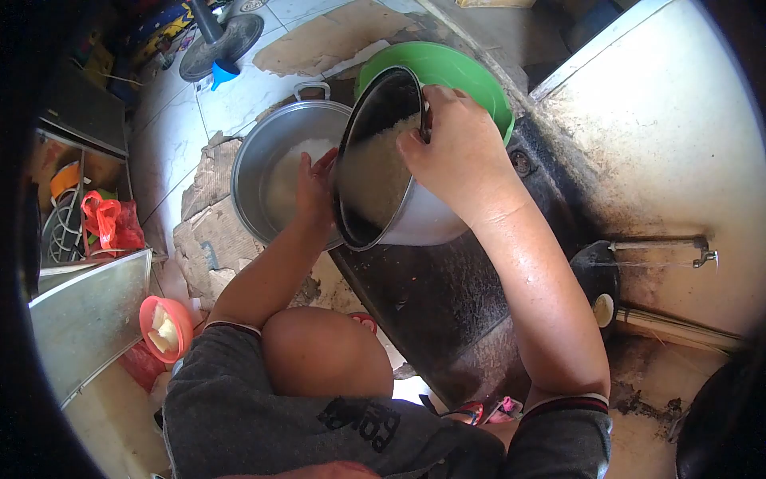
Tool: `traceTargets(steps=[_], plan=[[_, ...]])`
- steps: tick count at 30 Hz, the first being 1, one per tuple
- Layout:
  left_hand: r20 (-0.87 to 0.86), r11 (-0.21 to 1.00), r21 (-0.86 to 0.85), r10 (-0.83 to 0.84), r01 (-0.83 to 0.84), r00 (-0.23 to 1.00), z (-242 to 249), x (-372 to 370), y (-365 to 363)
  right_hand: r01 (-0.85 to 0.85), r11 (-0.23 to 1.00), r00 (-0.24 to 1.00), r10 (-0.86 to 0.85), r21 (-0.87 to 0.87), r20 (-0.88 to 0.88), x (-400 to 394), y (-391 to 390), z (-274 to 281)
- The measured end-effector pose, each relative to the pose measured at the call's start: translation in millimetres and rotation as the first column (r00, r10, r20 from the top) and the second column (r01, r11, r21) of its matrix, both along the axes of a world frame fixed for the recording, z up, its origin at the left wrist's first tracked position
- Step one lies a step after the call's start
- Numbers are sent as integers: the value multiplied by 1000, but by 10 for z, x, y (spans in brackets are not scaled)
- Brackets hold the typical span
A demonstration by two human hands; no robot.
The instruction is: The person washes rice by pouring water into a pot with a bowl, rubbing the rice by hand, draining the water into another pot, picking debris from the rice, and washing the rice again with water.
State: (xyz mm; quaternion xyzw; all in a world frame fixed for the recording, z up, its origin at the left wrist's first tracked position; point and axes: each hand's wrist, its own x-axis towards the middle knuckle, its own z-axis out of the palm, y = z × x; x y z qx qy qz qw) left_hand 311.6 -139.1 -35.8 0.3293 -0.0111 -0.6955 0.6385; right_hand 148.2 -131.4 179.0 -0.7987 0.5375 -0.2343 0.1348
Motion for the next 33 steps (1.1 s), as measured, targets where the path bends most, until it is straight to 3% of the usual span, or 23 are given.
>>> traceTargets(steps=[10, 20, 26, 29, 31, 33], plan=[[74, 1000, 16, -13, 12, 997, 7, -15, 19, 7, 1000, 1000, -7, -16, 5, 39, 15, 4], [36, 998, 48, -46, 44, 998, -30, -15, -5, 24, 1000, 1000, -24, -5, 2, 6, 15, -28], [12, 982, 90, -165, 164, 986, 193, -45, 51, 41, 999, 999, -41, -14, 9, -162, 75, -50], [32, 978, 99, -185, 181, 982, 259, -102, 35, 84, 995, 992, -79, -48, 101, -479, 170, -182], [57, 975, 48, -219, 216, 974, 210, -145, -7, 175, 979, 945, -198, 106, 262, -790, 303, -324], [103, 968, -6, -249, 251, 963, 261, -239, -34, 226, 970, 928, -242, 89, 284, -1108, 500, -558]])
